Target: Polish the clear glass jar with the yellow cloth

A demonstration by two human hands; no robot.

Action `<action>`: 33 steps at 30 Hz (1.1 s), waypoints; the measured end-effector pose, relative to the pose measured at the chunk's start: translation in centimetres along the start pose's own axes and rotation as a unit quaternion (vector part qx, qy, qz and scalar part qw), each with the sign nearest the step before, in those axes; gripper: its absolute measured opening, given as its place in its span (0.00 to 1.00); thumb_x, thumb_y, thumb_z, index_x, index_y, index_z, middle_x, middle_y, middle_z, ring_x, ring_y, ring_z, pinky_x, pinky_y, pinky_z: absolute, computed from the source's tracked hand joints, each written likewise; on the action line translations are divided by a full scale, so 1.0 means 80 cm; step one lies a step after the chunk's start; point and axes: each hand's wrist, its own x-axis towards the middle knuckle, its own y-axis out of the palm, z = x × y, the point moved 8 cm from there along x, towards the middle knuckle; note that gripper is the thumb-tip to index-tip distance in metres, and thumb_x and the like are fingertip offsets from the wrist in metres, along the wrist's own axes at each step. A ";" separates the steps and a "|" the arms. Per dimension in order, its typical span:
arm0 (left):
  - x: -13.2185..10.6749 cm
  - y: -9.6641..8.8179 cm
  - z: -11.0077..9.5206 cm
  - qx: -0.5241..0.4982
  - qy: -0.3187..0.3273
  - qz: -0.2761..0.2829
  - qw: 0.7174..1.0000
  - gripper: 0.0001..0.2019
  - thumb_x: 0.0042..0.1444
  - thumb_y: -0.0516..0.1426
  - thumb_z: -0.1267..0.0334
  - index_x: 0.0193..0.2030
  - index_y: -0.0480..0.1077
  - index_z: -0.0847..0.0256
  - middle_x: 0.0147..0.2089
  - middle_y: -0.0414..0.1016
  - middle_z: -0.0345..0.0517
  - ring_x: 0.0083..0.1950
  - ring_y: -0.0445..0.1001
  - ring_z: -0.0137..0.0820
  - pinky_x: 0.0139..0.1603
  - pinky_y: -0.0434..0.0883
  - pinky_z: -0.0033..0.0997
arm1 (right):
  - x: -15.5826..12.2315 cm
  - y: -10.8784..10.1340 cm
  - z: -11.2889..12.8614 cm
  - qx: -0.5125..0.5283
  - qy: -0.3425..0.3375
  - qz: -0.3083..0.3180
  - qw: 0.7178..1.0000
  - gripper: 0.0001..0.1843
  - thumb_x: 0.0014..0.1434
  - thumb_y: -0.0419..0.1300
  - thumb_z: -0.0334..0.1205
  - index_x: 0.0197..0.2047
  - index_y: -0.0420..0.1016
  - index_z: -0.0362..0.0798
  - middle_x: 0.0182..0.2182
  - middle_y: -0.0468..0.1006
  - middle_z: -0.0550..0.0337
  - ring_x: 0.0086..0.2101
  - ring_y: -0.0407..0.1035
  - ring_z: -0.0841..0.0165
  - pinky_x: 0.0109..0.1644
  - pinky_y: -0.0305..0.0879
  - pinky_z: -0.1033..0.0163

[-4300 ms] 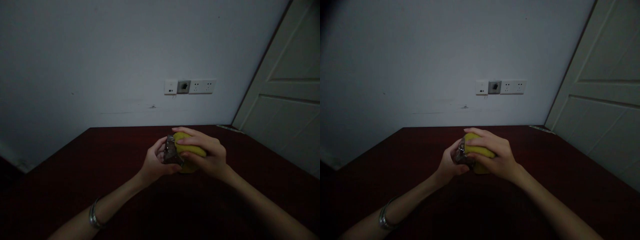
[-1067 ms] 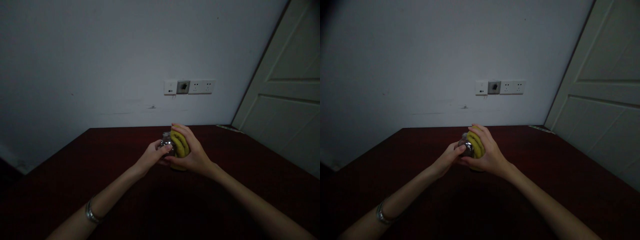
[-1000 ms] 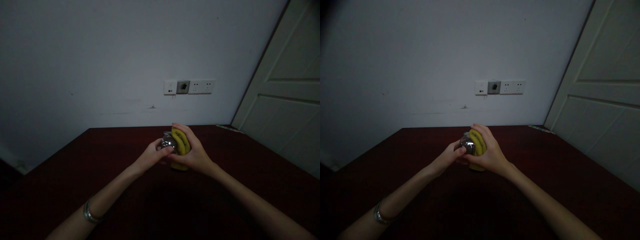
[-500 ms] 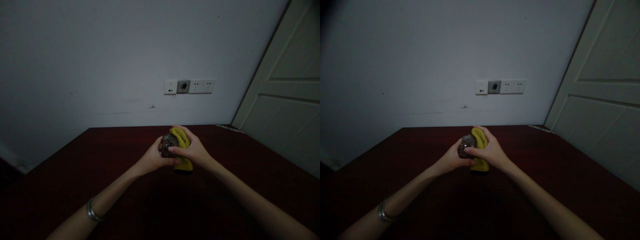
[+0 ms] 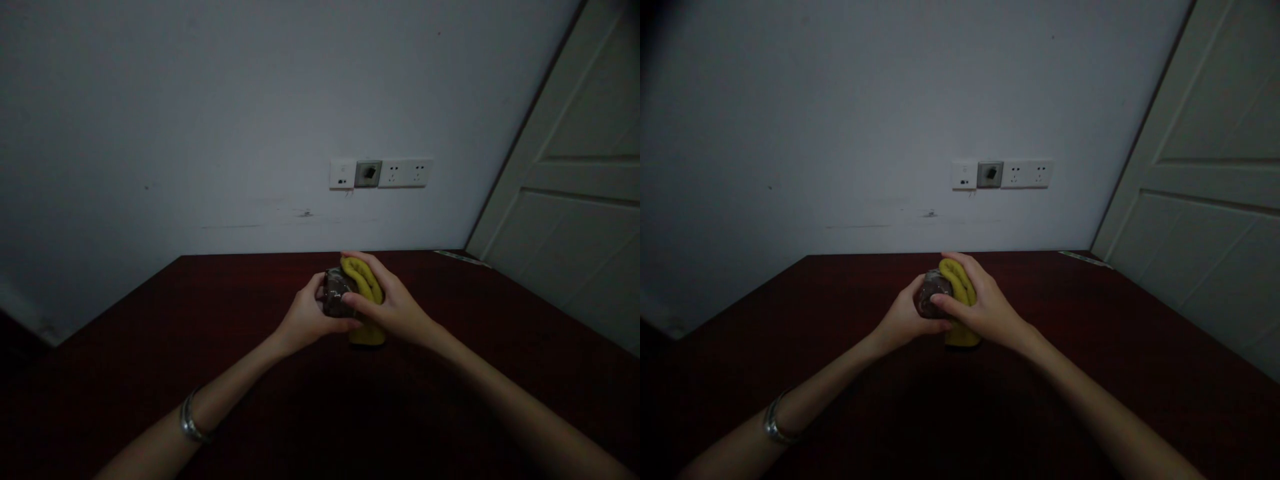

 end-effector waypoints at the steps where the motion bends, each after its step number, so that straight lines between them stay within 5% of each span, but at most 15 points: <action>1: 0.000 0.000 -0.002 0.005 0.008 -0.006 1.000 0.36 0.33 0.71 0.63 0.50 0.63 0.62 0.47 0.74 0.52 0.48 0.74 0.41 0.48 0.70 0.39 | 0.000 -0.001 0.005 -0.012 -0.019 0.000 1.000 0.28 0.56 0.62 0.45 0.58 0.60 0.53 0.55 0.67 0.50 0.55 0.64 0.57 0.59 0.62 0.45; 9: -0.001 0.002 0.002 -0.041 0.038 -0.029 0.998 0.37 0.34 0.69 0.64 0.53 0.60 0.60 0.46 0.74 0.49 0.46 0.75 0.39 0.44 0.72 0.34 | -0.012 0.011 0.051 -0.090 -0.213 0.067 0.971 0.16 0.60 0.58 0.38 0.53 0.70 0.54 0.60 0.64 0.54 0.62 0.53 0.58 0.63 0.57 0.45; 18: -0.010 0.014 -0.013 0.032 0.067 0.002 0.997 0.41 0.32 0.71 0.64 0.56 0.58 0.61 0.50 0.73 0.53 0.48 0.75 0.41 0.49 0.72 0.39 | 0.006 -0.014 0.019 0.008 -0.071 -0.030 0.997 0.13 0.63 0.55 0.38 0.49 0.75 0.55 0.53 0.75 0.57 0.53 0.69 0.63 0.58 0.65 0.48; 28: -0.009 0.007 -0.012 0.012 0.072 -0.030 0.997 0.41 0.35 0.68 0.64 0.57 0.56 0.60 0.47 0.73 0.51 0.46 0.75 0.40 0.43 0.73 0.35 | -0.012 0.005 0.065 -0.076 -0.234 0.056 0.968 0.19 0.57 0.62 0.35 0.53 0.72 0.56 0.61 0.65 0.58 0.60 0.59 0.59 0.63 0.59 0.45; 33: -0.010 0.005 -0.014 0.011 0.079 -0.033 0.996 0.42 0.33 0.69 0.64 0.56 0.57 0.61 0.49 0.73 0.52 0.50 0.73 0.43 0.48 0.72 0.38 | -0.003 -0.005 0.047 0.009 -0.154 -0.012 0.988 0.15 0.58 0.61 0.37 0.49 0.75 0.56 0.58 0.69 0.58 0.56 0.65 0.61 0.59 0.65 0.49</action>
